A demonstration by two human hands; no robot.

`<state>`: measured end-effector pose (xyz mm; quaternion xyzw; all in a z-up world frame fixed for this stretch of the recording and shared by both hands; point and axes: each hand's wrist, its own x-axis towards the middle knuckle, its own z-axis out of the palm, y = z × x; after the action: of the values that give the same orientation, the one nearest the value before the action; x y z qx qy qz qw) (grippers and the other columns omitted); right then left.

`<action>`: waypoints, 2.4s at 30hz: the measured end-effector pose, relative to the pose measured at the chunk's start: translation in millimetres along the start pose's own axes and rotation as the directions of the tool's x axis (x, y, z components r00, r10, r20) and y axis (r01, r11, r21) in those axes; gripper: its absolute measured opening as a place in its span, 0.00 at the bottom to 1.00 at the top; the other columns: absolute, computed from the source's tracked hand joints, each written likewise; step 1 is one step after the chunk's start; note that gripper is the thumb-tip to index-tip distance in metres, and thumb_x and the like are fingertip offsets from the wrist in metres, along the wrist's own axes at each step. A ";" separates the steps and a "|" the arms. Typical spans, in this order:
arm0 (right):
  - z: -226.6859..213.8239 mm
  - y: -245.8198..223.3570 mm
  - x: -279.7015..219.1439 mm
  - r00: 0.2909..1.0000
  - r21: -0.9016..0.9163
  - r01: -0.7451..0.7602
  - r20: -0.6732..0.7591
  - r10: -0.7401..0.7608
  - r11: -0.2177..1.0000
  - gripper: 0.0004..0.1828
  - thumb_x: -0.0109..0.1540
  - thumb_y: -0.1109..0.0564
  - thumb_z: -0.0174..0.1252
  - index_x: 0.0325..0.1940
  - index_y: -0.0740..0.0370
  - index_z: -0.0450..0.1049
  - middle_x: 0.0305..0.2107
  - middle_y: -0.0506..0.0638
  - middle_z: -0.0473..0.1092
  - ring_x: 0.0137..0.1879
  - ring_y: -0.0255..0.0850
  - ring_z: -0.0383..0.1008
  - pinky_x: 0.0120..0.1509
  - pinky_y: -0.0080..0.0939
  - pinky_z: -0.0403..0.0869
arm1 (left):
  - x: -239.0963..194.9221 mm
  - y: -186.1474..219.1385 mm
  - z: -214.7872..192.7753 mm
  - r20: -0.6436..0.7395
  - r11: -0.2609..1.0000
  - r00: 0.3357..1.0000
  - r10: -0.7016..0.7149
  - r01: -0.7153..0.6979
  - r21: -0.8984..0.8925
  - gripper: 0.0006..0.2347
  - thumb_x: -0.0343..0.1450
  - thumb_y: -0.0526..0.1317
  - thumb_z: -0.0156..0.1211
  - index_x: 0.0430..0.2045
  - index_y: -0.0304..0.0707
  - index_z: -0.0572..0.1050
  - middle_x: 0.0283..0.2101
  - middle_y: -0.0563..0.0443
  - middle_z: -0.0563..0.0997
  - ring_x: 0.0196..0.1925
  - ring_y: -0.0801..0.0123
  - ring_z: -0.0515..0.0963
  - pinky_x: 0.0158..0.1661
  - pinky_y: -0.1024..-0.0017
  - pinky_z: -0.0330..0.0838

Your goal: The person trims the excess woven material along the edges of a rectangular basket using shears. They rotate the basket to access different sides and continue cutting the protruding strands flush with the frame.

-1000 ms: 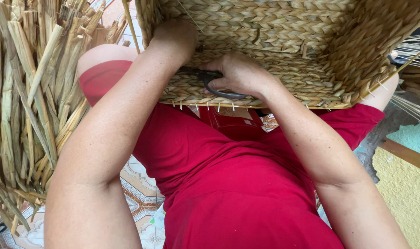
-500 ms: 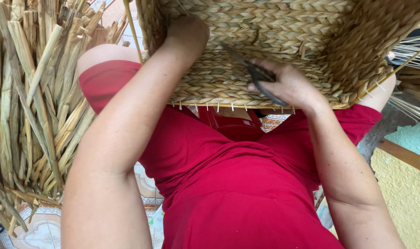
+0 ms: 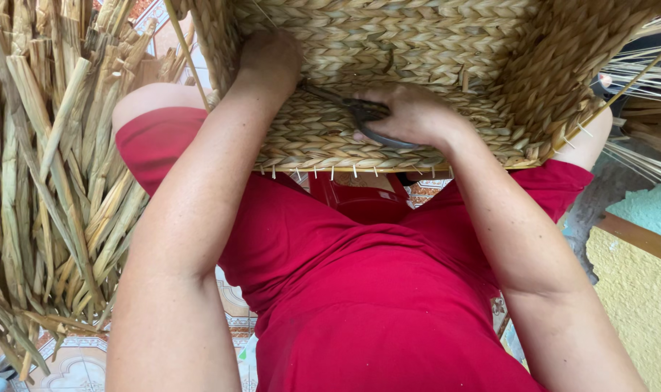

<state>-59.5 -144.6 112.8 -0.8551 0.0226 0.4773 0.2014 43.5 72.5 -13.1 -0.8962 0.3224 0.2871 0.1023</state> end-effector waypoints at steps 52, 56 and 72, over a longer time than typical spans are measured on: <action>6.2 -18.3 -106.5 0.887 0.135 0.457 -0.135 -0.441 0.879 0.46 0.50 0.35 0.70 0.68 0.54 0.68 0.44 0.56 0.75 0.48 0.52 0.78 0.50 0.49 0.75 | -134.2 -4.5 -85.4 0.174 0.972 0.957 0.233 -0.223 -0.072 0.15 0.68 0.40 0.64 0.45 0.30 0.76 0.44 0.38 0.81 0.45 0.54 0.83 0.45 0.61 0.79; 3.9 -29.5 -105.4 0.939 0.077 0.344 -0.050 -0.341 0.936 0.46 0.50 0.35 0.69 0.69 0.48 0.67 0.37 0.56 0.75 0.44 0.52 0.78 0.49 0.51 0.75 | -130.0 0.9 -75.4 0.109 0.958 0.953 0.283 -0.274 -0.088 0.11 0.70 0.37 0.60 0.44 0.31 0.77 0.43 0.39 0.82 0.43 0.54 0.84 0.43 0.60 0.80; 17.9 -28.4 -141.7 0.920 0.069 0.356 -0.202 -0.337 0.932 0.35 0.54 0.46 0.68 0.66 0.50 0.71 0.42 0.54 0.79 0.42 0.53 0.80 0.44 0.51 0.76 | -136.7 -6.4 -64.4 -0.258 0.922 0.954 0.152 -0.231 -0.310 0.10 0.65 0.39 0.65 0.31 0.29 0.79 0.30 0.33 0.81 0.32 0.47 0.84 0.35 0.56 0.80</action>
<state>-144.4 -133.7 230.7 -0.8749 -0.0855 0.3497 0.3241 -9.2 124.6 118.7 -0.8914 0.3647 0.2414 -0.1188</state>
